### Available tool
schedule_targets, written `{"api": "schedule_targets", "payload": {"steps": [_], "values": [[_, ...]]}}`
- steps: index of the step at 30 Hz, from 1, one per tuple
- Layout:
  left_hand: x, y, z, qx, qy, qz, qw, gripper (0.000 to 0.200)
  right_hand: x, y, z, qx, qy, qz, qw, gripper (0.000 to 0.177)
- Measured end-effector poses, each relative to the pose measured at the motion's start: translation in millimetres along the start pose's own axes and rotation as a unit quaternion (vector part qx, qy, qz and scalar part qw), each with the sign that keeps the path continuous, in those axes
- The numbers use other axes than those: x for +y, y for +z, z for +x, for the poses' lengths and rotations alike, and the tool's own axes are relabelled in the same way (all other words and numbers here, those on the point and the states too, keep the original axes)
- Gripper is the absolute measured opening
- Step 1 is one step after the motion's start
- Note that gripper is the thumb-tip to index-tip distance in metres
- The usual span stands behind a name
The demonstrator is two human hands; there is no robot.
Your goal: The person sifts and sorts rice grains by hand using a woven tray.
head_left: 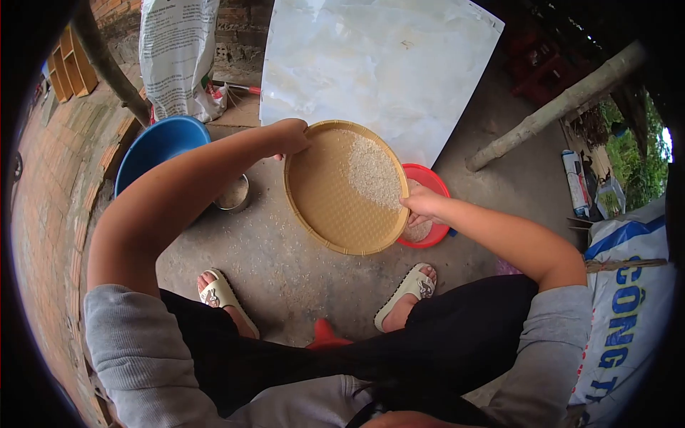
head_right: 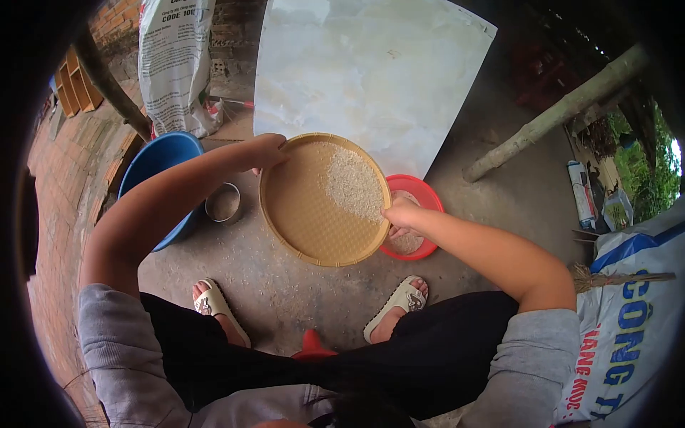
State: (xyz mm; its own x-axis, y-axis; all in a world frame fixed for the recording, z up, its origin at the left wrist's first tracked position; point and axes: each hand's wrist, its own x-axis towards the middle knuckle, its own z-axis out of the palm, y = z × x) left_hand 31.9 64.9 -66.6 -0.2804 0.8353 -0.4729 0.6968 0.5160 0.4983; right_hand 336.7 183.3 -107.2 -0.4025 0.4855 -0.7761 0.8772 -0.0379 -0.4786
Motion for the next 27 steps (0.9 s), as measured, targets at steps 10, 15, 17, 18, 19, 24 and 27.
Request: {"api": "schedule_targets", "payload": {"steps": [10,15,17,18,19,24,27], "values": [[-107.6,123.9,65.7,0.369,-0.042,-0.137,0.918,0.027,15.9,59.7,135.3,0.327,-0.187,-0.138,0.916,0.022],[-118.9,180.3,59.6,0.363,-0.096,-0.143,0.916,0.027,27.9,76.8,150.5,0.317,-0.172,-0.161,0.919,0.026],[-124.2,204.5,55.5,0.382,-0.146,-0.159,0.899,0.027,28.0,82.3,154.1,0.325,-0.182,-0.198,0.907,0.028],[-125.5,216.5,54.1,0.381,-0.146,-0.164,0.898,0.027,29.0,84.1,157.8,0.356,-0.212,-0.253,0.874,0.028],[-128.4,227.9,51.9,0.394,-0.16,-0.171,0.889,0.027,31.2,87.6,162.6,0.384,-0.241,-0.307,0.837,0.028],[-145.3,255.2,46.1,0.422,-0.183,-0.147,0.876,0.025,32.2,118.9,181.1,0.384,-0.197,-0.445,0.785,0.028],[-148.1,262.3,44.5,0.423,-0.163,-0.161,0.877,0.026,34.7,138.9,179.8,0.38,-0.212,-0.433,0.789,0.029]]}}
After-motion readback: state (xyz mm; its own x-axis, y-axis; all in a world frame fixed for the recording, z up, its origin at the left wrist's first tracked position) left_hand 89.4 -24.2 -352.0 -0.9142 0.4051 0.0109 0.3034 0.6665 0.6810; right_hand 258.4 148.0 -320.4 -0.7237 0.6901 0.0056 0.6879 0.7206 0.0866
